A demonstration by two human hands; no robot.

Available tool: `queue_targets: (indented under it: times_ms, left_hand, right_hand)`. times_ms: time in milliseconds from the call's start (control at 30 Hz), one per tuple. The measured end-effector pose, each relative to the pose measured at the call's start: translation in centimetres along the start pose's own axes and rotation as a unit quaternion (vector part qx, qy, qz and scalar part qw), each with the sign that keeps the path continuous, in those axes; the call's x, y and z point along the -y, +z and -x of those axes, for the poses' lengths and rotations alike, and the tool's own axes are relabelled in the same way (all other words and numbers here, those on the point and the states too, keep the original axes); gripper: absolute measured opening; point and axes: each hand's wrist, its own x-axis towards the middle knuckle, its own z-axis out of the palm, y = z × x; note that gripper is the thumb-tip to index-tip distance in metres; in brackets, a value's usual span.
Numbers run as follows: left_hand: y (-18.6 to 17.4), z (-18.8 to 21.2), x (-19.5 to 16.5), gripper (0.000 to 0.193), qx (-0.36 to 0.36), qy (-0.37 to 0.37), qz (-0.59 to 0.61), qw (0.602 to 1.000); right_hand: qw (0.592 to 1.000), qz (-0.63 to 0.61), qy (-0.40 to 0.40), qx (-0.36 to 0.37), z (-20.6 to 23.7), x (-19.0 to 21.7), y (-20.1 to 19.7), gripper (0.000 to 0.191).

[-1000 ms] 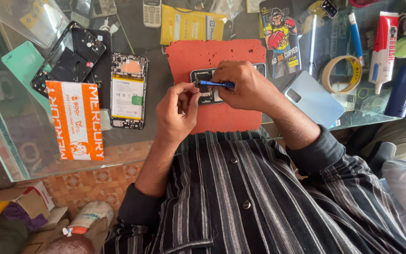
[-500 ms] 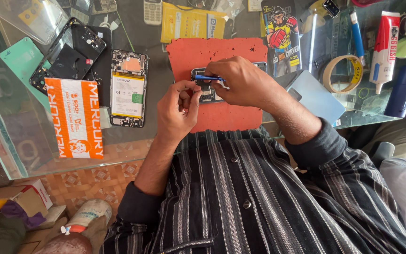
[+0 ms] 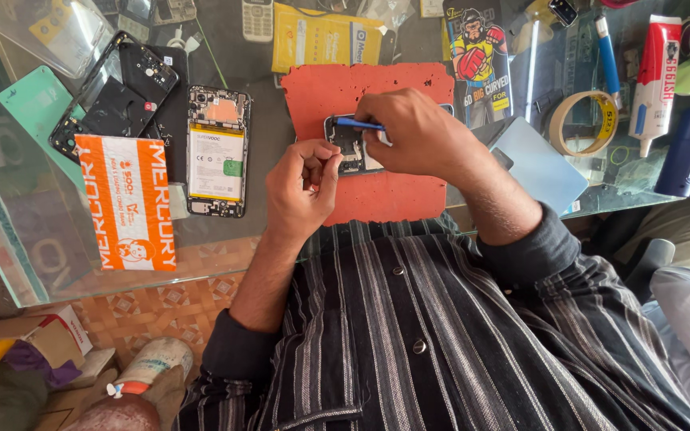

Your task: The person works on a disassembled smartphone lying on a red mat on a glass workbench. They pry at the phone's frame and screen by hand, unscrew components using a small screwdriver, reposition the phone, and later pick up and handle a round phone part while continuing to work on the device.

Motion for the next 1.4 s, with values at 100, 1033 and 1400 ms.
queue_targets:
  times_ms: [100, 1033, 1400]
  left_hand:
    - [0.0, -0.1, 0.1, 0.020, 0.005, 0.000, -0.006, 1.000]
    - [0.3, 0.0, 0.0, 0.021, 0.012, -0.003, -0.014, 1.000]
    - [0.9, -2.9, -2.8, 0.025, 0.002, 0.065, -0.063, 0.996]
  right_hand:
    - [0.999, -0.025, 0.023, -0.015, 0.2, -0.5, 0.7, 0.027]
    - [0.992, -0.087, 0.085, -0.044, 1.4, -0.7, 0.8, 0.032]
    - [0.862, 0.300, 0.176, -0.370, 10.4, -11.3, -9.4, 0.024]
